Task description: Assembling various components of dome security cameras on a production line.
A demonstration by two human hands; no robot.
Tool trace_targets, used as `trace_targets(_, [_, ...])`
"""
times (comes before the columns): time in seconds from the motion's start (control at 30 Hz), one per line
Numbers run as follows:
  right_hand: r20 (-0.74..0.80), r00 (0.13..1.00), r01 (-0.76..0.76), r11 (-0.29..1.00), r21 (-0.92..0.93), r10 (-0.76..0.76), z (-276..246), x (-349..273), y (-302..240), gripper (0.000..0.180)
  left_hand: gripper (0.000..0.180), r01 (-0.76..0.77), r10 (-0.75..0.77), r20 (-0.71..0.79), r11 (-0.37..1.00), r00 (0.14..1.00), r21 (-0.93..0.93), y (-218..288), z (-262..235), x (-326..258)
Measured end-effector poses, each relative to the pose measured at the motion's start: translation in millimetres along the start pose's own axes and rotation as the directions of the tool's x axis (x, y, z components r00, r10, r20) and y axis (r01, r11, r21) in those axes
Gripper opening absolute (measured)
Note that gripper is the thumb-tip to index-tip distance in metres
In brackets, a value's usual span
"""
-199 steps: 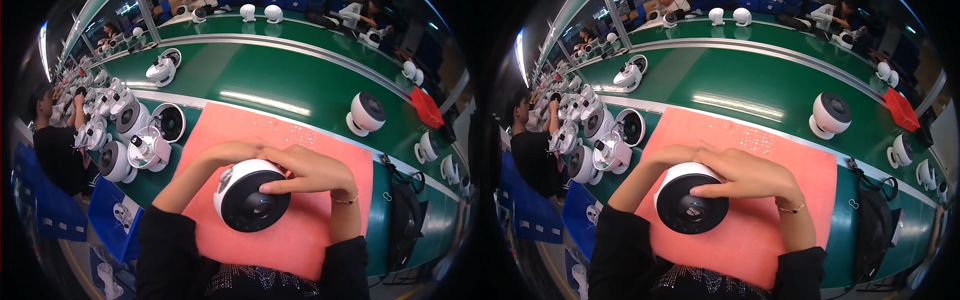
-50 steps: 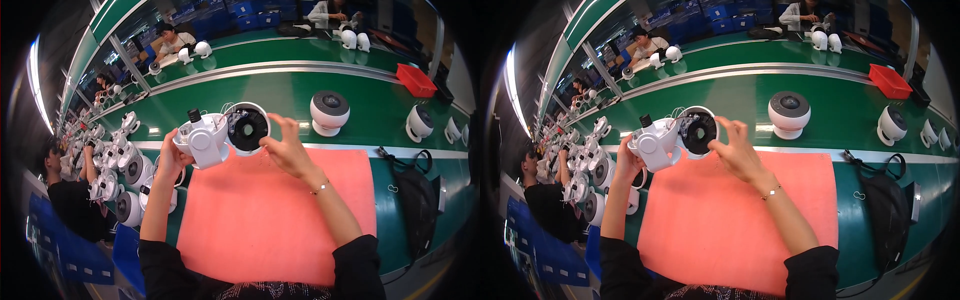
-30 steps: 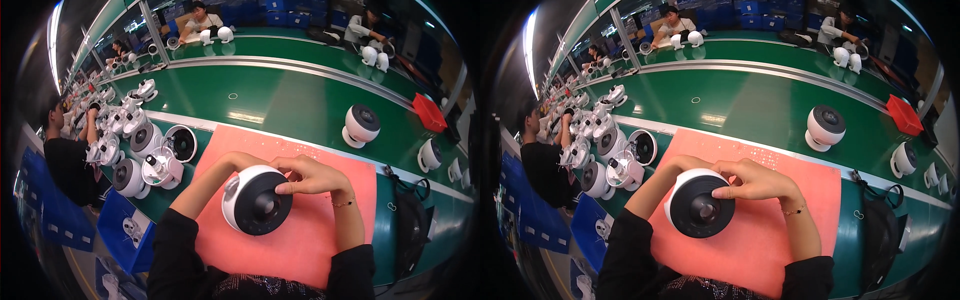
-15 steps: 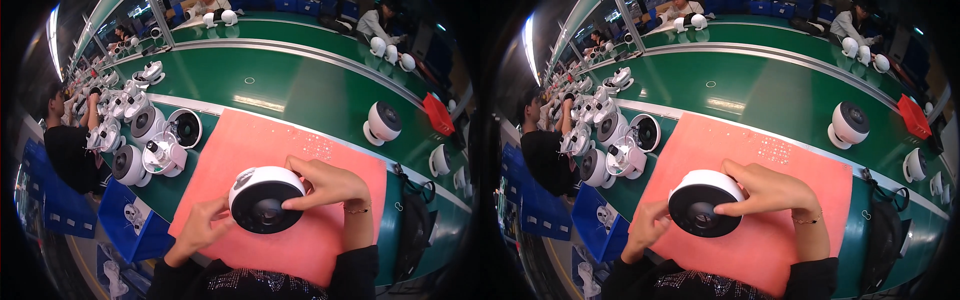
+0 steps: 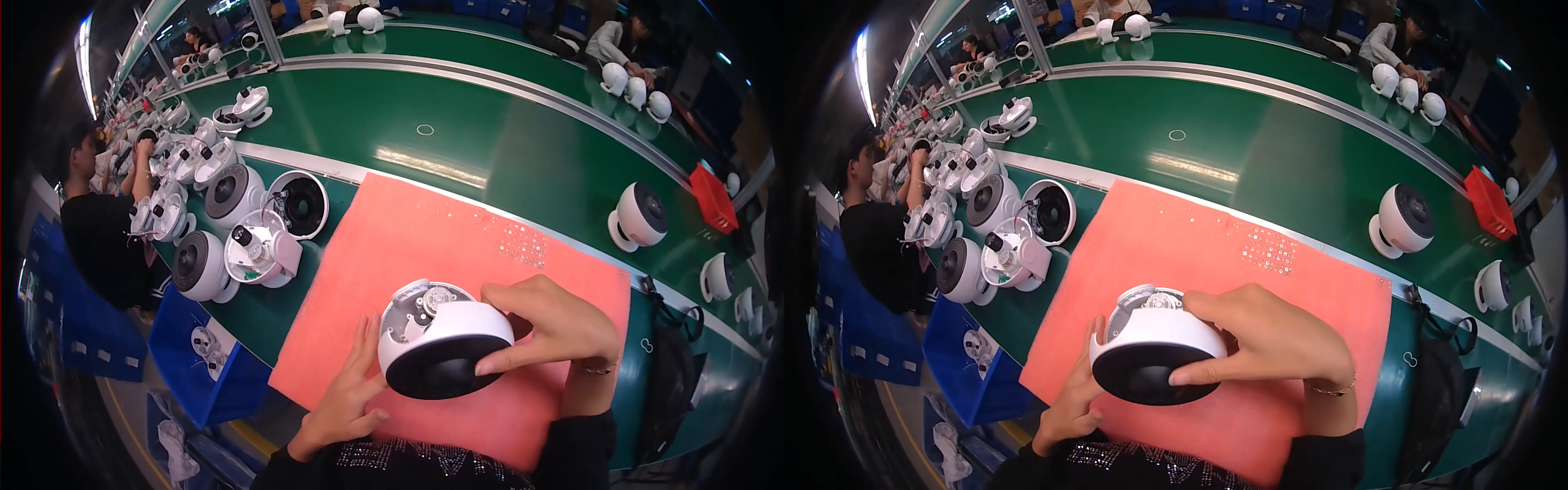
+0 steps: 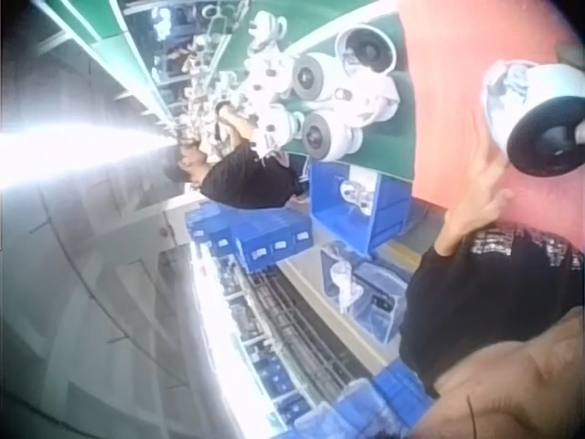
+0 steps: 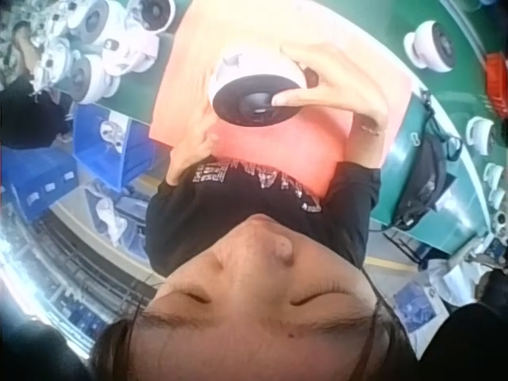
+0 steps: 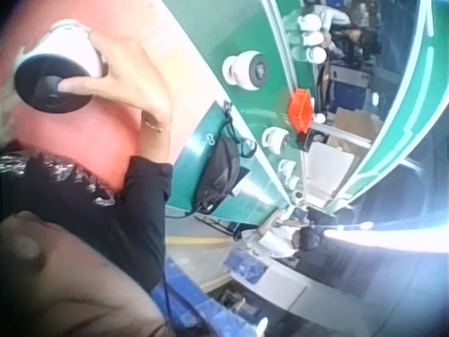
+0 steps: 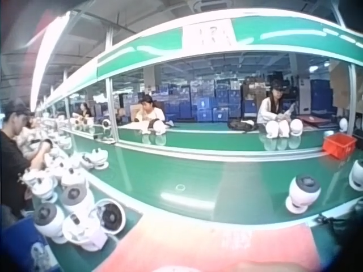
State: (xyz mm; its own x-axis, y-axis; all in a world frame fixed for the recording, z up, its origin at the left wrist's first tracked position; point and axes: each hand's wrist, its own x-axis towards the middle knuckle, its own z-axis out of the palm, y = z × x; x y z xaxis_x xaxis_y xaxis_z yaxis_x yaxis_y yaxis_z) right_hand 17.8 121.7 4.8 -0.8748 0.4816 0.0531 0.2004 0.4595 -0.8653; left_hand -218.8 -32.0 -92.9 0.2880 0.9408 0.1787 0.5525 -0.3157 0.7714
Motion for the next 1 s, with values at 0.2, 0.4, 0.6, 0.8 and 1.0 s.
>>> trace_targets(0.2, [0.01,0.988,-0.154,0.986,0.07,0.153,2,9,11,0.032,0.067,-0.008,-0.055,-0.207,0.957,0.977,-0.291,-3,-4,18])
trace_targets(0.4, [-0.015,0.97,-0.241,0.97,0.044,0.242,7,18,21,0.034,0.038,0.151,-0.139,-0.196,0.988,0.971,0.044,17,-30,44])
trace_targets(0.6, [-0.184,0.934,-0.358,0.809,-0.467,0.307,19,18,23,0.052,0.039,0.311,-0.305,-0.06,0.925,0.95,0.217,29,-47,60])
trace_targets(0.8, [-0.13,0.918,-0.377,0.723,-0.578,0.375,17,18,18,0.054,0.046,0.269,-0.304,0.08,0.918,0.949,0.292,23,-54,68])
trace_targets(1.0, [-0.229,0.889,0.172,0.754,-0.634,-0.396,27,22,22,0.026,0.046,0.274,-0.321,0.102,0.907,0.942,0.321,26,-55,69])
